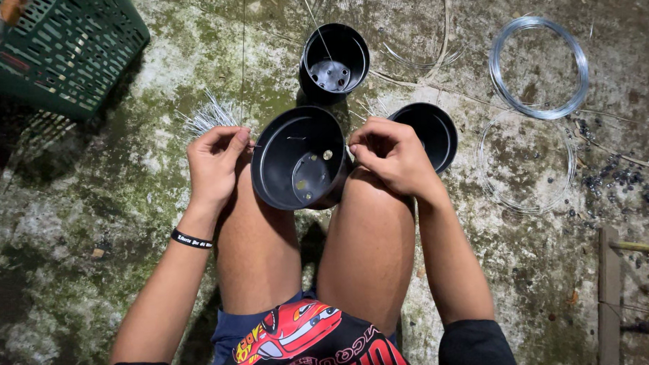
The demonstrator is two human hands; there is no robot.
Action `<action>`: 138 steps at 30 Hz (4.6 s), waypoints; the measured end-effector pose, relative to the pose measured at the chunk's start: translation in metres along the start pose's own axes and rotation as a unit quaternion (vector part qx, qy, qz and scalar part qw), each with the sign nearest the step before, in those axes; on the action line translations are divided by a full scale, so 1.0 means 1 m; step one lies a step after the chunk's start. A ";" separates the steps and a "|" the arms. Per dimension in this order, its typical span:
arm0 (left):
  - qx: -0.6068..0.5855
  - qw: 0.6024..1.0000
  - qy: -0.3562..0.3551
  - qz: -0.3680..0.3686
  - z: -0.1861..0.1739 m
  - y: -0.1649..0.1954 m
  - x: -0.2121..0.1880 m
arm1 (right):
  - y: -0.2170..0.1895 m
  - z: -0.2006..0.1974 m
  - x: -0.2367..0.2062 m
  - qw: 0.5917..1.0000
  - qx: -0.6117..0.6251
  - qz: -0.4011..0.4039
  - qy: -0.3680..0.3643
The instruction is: The person sits on the ground and attaches wire hangers to plastic plant pots. They cut lengths of wire from a coil, bend and twist the wire by hand, thread the ends through the drainage holes of a pot, and set finished pots aside while working through a stack of pots one at a time.
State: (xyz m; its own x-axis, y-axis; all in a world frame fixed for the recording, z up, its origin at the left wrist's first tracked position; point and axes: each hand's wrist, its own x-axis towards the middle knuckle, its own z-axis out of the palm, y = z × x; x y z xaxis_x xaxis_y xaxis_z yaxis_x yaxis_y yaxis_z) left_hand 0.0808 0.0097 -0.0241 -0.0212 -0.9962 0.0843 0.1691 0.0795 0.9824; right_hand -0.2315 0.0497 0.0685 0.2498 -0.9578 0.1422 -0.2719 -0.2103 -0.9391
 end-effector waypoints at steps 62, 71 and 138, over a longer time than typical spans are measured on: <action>0.109 0.972 0.073 0.195 0.075 0.036 -0.044 | -0.001 0.056 0.021 0.912 -0.370 0.050 0.168; 0.091 0.975 0.081 0.188 0.080 0.030 -0.044 | -0.009 0.059 0.026 0.889 -0.421 0.042 0.174; 0.167 0.977 -0.083 0.104 0.046 0.088 -0.014 | 0.026 0.015 -0.008 0.986 -0.135 -0.091 0.019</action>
State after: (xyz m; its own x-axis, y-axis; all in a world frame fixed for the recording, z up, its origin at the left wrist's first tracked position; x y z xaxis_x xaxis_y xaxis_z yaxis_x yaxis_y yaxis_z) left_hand 0.0508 0.0320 0.0687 -0.1844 -0.9401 0.2866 -0.1429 0.3142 0.9386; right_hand -0.2265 0.0553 0.0383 0.2831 -0.9052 0.3170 -0.4648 -0.4186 -0.7802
